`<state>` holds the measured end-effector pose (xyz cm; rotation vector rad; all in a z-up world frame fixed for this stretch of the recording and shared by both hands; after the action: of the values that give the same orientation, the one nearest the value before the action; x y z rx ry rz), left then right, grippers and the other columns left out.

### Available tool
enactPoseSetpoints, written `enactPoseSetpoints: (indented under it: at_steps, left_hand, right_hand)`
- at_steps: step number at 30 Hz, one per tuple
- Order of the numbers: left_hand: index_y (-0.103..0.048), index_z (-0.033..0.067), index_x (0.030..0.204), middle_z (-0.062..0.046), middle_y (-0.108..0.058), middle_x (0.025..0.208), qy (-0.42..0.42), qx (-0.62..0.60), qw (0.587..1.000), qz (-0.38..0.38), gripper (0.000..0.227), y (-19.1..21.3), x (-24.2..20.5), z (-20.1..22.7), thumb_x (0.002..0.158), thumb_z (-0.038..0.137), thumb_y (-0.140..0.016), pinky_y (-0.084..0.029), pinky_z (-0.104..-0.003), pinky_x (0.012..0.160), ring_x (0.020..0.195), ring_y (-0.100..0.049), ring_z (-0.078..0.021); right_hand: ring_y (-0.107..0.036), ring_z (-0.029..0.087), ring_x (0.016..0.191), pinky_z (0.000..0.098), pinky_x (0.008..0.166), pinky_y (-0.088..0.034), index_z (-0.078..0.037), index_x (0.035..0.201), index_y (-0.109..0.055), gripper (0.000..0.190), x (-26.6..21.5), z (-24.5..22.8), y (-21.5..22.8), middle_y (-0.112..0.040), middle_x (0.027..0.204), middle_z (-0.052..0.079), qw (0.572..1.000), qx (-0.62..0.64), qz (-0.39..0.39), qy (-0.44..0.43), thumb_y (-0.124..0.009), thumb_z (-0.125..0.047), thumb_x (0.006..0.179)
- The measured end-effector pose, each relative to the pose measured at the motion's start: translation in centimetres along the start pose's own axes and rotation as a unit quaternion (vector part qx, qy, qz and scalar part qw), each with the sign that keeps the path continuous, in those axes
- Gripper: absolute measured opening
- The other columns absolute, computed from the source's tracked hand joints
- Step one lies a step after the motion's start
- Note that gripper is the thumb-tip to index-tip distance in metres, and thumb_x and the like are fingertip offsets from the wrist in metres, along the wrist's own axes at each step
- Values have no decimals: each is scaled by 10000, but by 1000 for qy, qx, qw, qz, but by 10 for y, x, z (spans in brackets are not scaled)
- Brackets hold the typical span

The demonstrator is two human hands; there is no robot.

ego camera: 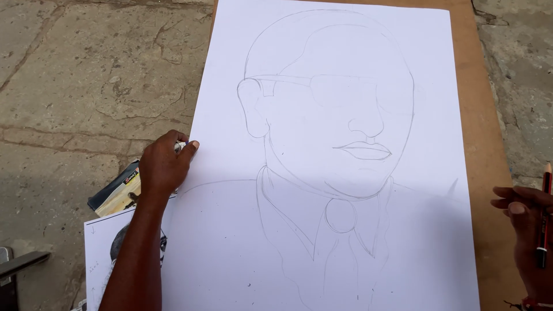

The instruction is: Drawing a portrait of B.R. Ambedkar using a pencil and eraser on a large white paper sheet.

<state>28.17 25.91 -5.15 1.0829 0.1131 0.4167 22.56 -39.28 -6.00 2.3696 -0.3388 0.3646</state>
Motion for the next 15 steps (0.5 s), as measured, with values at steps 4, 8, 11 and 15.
enactPoseSetpoints:
  at_steps: [4,8,11,15]
  left_hand:
    - [-706,55,1112,-140,-742,851,37,3,999,-5,383,3,-32,-27,938,396,-715,-539,-439,655,736,-718,-253]
    - [-703,57,1121,-131,-741,778,70,-25,996,-43,410,3,-39,-46,936,423,-690,-533,-419,654,680,-708,-249]
    - [-703,60,1117,-137,-725,757,71,-43,994,-77,439,-7,-37,-45,930,457,-694,-529,-415,653,683,-700,-252]
    - [-706,32,1023,-157,-721,803,39,-58,996,-59,404,-18,-37,-26,896,412,-755,-517,-435,681,713,-690,-279]
  right_hand:
    - [-732,225,1116,335,901,-594,-25,1267,-606,262,3,-71,-55,-737,1233,119,992,-57,-51,102,-667,-193,1076]
    - [-694,226,1165,358,926,-559,-56,1248,-654,313,-1,-83,-90,-728,1286,72,991,-39,-87,93,-700,-187,967]
    - [-640,242,1277,396,1057,-499,-56,1221,-667,306,-12,-78,-98,-713,1328,44,986,-62,-105,112,-713,-187,948]
    - [-593,266,1379,455,1170,-443,-37,1214,-666,326,-22,-78,-89,-688,1383,50,958,-178,-115,192,-726,-175,924]
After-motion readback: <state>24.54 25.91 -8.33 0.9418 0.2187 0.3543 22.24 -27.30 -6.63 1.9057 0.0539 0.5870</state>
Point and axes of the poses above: each hand's wrist, its own x-axis towards the middle knuckle, its own y-axis out of the back of the hand, z = x × y, the point moved 5 cm from there along x, towards the middle knuckle
